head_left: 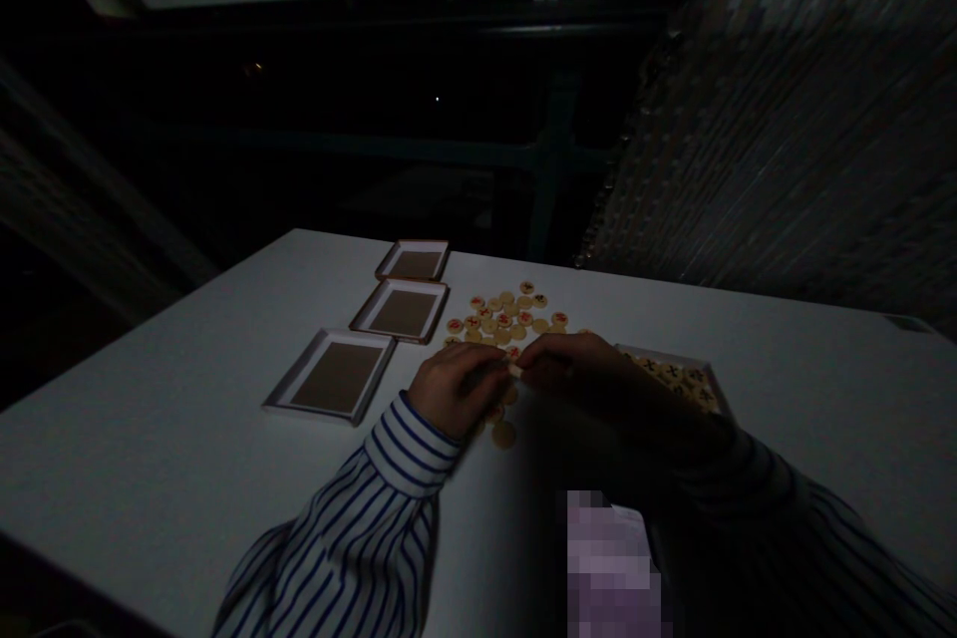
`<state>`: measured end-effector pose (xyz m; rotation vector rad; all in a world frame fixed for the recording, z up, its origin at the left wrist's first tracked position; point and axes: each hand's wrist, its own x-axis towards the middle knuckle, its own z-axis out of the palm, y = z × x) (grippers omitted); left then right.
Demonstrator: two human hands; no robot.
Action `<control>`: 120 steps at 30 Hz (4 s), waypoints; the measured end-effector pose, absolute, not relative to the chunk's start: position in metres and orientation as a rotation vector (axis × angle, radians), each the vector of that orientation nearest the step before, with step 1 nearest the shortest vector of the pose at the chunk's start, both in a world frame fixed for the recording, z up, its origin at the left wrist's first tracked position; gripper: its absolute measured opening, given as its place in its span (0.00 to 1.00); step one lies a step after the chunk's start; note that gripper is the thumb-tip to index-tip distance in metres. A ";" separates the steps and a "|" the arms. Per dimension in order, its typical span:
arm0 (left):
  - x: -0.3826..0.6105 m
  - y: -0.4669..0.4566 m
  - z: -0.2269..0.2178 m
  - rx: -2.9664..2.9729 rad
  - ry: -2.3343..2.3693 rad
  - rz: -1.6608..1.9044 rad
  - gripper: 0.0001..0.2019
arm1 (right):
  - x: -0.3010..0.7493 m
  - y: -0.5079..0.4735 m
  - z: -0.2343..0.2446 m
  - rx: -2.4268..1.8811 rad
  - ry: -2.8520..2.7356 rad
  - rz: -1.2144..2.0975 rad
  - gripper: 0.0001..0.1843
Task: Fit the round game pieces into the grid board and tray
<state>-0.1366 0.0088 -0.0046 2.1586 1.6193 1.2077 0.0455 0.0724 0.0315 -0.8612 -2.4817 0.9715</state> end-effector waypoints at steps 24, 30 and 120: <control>-0.118 0.005 -0.006 1.197 1.353 1.420 0.12 | 0.040 0.070 0.031 -0.932 -2.068 1.525 0.11; -0.117 0.005 -0.005 1.173 1.355 1.441 0.12 | 0.041 0.073 0.025 -0.940 -2.131 1.398 0.12; -0.028 0.024 0.021 1.413 1.231 1.324 0.12 | 0.157 0.048 0.058 -1.099 -2.302 0.697 0.14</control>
